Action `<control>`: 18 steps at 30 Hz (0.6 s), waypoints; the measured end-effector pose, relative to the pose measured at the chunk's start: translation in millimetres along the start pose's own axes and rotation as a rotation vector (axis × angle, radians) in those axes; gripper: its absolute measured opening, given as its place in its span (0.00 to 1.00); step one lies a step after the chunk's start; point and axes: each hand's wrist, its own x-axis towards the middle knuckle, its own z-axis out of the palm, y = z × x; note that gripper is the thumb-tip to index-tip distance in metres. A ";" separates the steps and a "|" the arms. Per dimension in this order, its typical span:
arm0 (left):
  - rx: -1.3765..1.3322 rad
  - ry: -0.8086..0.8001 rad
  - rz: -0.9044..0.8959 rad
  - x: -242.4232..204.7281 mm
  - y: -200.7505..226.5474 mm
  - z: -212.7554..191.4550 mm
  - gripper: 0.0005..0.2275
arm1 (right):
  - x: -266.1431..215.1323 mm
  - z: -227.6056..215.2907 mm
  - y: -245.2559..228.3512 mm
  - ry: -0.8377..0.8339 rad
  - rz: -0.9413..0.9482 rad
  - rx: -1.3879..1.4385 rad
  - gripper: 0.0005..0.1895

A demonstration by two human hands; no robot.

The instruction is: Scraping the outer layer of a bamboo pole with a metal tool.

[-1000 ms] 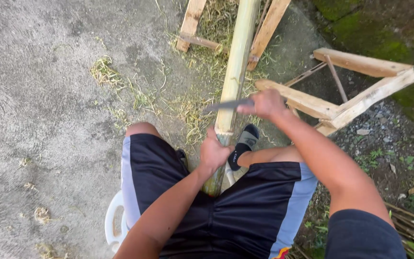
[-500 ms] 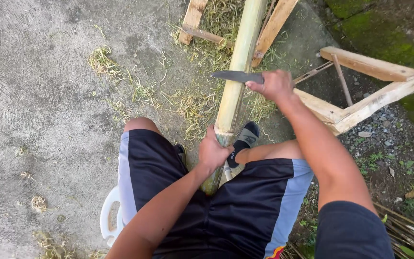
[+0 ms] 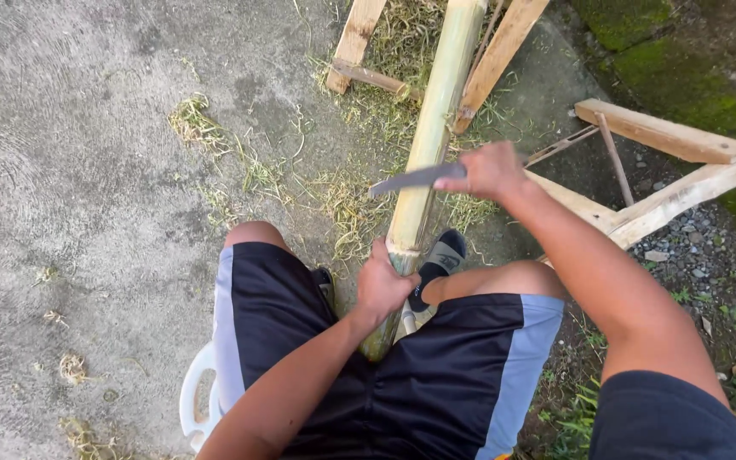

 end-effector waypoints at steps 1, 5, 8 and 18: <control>-0.003 0.001 -0.006 0.0 3.8 -2.3 0.36 | 6.8 4.9 7.0 -0.004 -0.005 0.000 0.50; 0.003 -0.020 -0.032 -4.2 7.7 -4.2 0.38 | 16.2 7.6 30.7 0.105 0.221 0.096 0.51; -0.001 -0.005 -0.010 -3.4 1.0 -0.6 0.39 | 7.8 2.5 20.5 0.179 0.199 0.086 0.52; 0.025 -0.021 -0.050 0.0 7.1 -4.8 0.39 | 24.7 -7.4 41.8 0.080 0.278 0.157 0.51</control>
